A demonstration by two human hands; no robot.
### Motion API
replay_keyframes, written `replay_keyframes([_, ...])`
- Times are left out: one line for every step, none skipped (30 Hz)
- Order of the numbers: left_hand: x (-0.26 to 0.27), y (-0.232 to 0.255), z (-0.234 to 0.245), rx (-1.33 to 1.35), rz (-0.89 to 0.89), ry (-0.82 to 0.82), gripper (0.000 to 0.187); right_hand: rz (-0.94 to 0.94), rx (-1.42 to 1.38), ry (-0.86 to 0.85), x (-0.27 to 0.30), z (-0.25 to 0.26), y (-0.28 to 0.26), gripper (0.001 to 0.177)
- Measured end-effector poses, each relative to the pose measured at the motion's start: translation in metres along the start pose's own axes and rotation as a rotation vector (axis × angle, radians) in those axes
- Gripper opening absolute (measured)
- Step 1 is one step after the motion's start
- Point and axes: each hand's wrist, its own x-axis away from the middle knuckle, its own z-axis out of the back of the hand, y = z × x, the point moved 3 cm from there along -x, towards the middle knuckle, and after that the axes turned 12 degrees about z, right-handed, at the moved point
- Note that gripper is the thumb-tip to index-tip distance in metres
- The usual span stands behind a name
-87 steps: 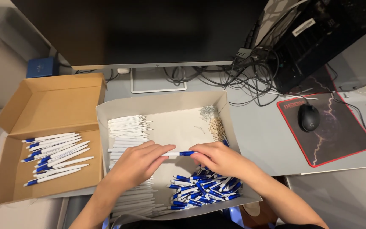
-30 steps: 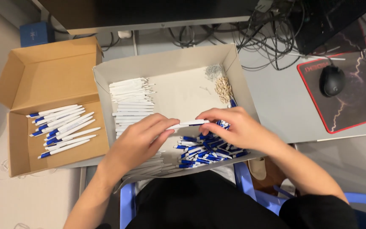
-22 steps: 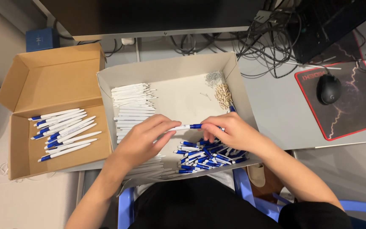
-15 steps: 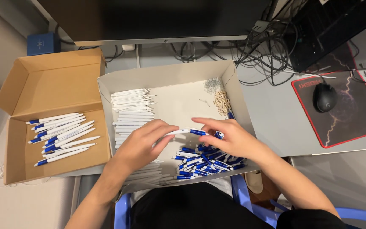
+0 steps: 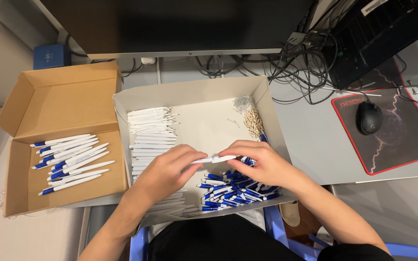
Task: Assembling ballpoint pens by inserting ink refills into barrels and attaching caps.
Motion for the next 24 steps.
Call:
replay_keyframes([0.0,0.001,0.0,-0.002,0.002,-0.016,0.023,-0.016,-0.014,-0.008,0.002,-0.001,0.004,0.022])
replay_keyframes([0.0,0.002,0.0,-0.004,0.004,-0.033,0.023,-0.031,-0.028,-0.016,0.005,-0.002,0.007,0.022])
replay_keyframes([0.0,0.002,-0.001,-0.003,0.004,-0.033,0.023,-0.032,-0.028,-0.016,0.007,-0.004,0.009,0.022])
replay_keyframes([0.001,0.002,-0.001,-0.016,0.002,-0.038,0.023,-0.063,-0.055,-0.019,0.009,-0.005,0.011,0.022])
replay_keyframes([0.002,0.003,-0.002,-0.028,0.0,-0.043,0.022,-0.094,-0.082,-0.022,0.011,-0.007,0.013,0.023])
replay_keyframes([0.003,0.001,-0.004,-0.027,0.0,-0.043,0.022,-0.095,-0.082,-0.022,0.012,-0.007,0.015,0.023])
replay_keyframes([0.004,0.0,-0.006,-0.034,-0.003,-0.045,0.021,-0.106,-0.081,-0.023,0.013,-0.007,0.016,0.021])
replay_keyframes([0.004,-0.001,-0.007,-0.04,-0.007,-0.047,0.02,-0.117,-0.08,-0.023,0.014,-0.007,0.018,0.019])
replay_keyframes([0.004,0.0,-0.007,-0.04,-0.009,-0.045,0.02,-0.116,-0.077,-0.023,0.013,-0.006,0.016,0.019])
replay_keyframes([0.003,0.001,-0.006,-0.054,-0.009,-0.048,0.02,-0.138,-0.079,-0.033,0.012,-0.006,0.015,0.014])
replay_keyframes([0.004,0.003,-0.006,-0.068,-0.006,-0.05,0.02,-0.159,-0.082,-0.043,0.01,-0.006,0.013,0.012])
replay_keyframes([0.004,0.006,-0.003,-0.068,-0.005,-0.048,0.02,-0.157,-0.082,-0.045,0.011,-0.007,0.014,0.012])
replay_keyframes([0.003,0.011,-0.001,-0.066,-0.021,-0.056,0.024,-0.16,-0.074,-0.066,0.011,-0.009,0.015,0.01])
replay_keyframes([0.002,0.015,0.002,-0.063,-0.036,-0.064,0.029,-0.163,-0.065,-0.087,0.011,-0.01,0.017,0.011])
replay_keyframes([0.002,0.016,0.001,-0.064,-0.038,-0.063,0.029,-0.162,-0.064,-0.085,0.013,-0.011,0.02,0.011])
replay_keyframes([0.001,0.018,0.001,-0.128,-0.059,-0.044,0.025,-0.17,-0.082,-0.1,0.016,-0.013,0.023,0.014])
replay_keyframes([0.001,0.019,0.0,-0.193,-0.08,-0.024,0.021,-0.178,-0.1,-0.114,0.018,-0.016,0.026,0.017])
replay_keyframes([0.001,0.019,-0.001,-0.192,-0.082,-0.024,0.021,-0.178,-0.099,-0.113,0.018,-0.016,0.025,0.017])
replay_keyframes([0.001,0.018,-0.002,-0.197,-0.062,-0.014,0.018,-0.181,-0.105,-0.13,0.017,-0.016,0.024,0.018])
replay_keyframes([0.0,0.017,-0.003,-0.201,-0.042,-0.004,0.016,-0.183,-0.111,-0.148,0.016,-0.017,0.023,0.018])
replay_keyframes([0.0,0.017,-0.003,-0.203,-0.041,-0.002,0.016,-0.181,-0.112,-0.149,0.015,-0.017,0.023,0.018])
replay_keyframes([0.0,0.016,-0.004,-0.213,-0.028,0.01,0.015,-0.176,-0.103,-0.159,0.014,-0.017,0.022,0.019])
replay_keyframes([-0.001,0.016,-0.005,-0.22,-0.017,0.021,0.015,-0.175,-0.094,-0.168,0.015,-0.017,0.021,0.019])
replay_keyframes([-0.001,0.016,-0.005,-0.219,-0.018,0.021,0.015,-0.176,-0.093,-0.168,0.015,-0.017,0.021,0.019])
